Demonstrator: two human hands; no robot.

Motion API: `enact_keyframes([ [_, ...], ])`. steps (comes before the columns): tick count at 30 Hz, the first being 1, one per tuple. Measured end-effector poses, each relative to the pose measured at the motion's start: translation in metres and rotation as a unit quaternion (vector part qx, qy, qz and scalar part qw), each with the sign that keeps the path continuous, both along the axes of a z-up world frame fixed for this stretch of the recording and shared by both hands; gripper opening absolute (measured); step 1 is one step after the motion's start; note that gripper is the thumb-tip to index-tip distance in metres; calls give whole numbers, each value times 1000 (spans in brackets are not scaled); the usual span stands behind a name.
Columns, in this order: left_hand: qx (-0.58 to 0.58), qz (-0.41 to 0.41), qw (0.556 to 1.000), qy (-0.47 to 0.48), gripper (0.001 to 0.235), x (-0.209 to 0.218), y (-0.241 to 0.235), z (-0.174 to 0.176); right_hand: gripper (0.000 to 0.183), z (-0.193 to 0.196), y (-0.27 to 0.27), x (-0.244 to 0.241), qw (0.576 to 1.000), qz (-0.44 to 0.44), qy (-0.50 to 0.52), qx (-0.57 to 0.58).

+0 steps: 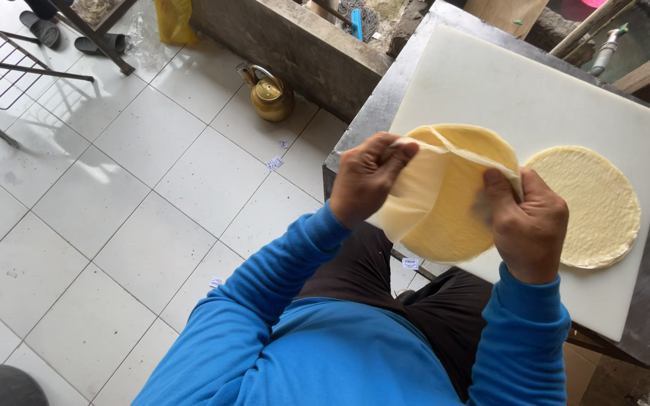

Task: The person separates thin circular dough sheets on a white cutting board, repeatedly lifting and inspecting them to ensure they are not stuck together. The person then uses a knife to cut the stacked sheets in half and folds them.

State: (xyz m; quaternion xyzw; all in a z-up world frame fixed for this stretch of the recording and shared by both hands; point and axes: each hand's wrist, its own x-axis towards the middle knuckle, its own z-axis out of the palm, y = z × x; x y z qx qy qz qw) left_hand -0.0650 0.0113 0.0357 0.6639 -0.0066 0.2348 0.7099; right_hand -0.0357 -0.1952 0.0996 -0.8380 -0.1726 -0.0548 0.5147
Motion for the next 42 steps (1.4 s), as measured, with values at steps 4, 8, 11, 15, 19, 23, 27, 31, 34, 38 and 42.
enact_keyframes([
  [4,51,-10,998,29,25,-3,6,-3,24,-3,-14,4,996,24,82,1],
  [8,118,-76,990,21,26,-5,-2,-2,28,7,-16,11,990,81,99,-66],
  [11,69,-120,990,32,31,-5,-7,8,23,16,-13,14,991,79,87,-66],
  [15,181,-30,983,-13,45,-2,-14,17,18,13,1,10,992,75,-32,-97],
  [19,130,-18,990,51,31,5,-28,14,15,14,8,2,980,66,-153,-111],
  [23,76,-37,996,6,16,3,-6,1,18,19,-9,1,991,33,-114,-66],
  [27,-72,-62,993,68,14,-1,36,-7,22,17,-30,5,998,2,-65,22],
  [31,-155,-85,984,35,17,-11,65,0,25,12,-38,4,997,-44,-33,51],
  [34,-217,-102,969,58,24,-28,73,25,27,14,-44,-1,992,-39,-70,94],
  [38,-246,-71,964,75,36,-46,87,43,29,27,-56,-5,993,-61,-3,106],
  [42,-247,46,962,106,33,-68,125,26,26,41,-62,-6,989,-25,-3,145],
])
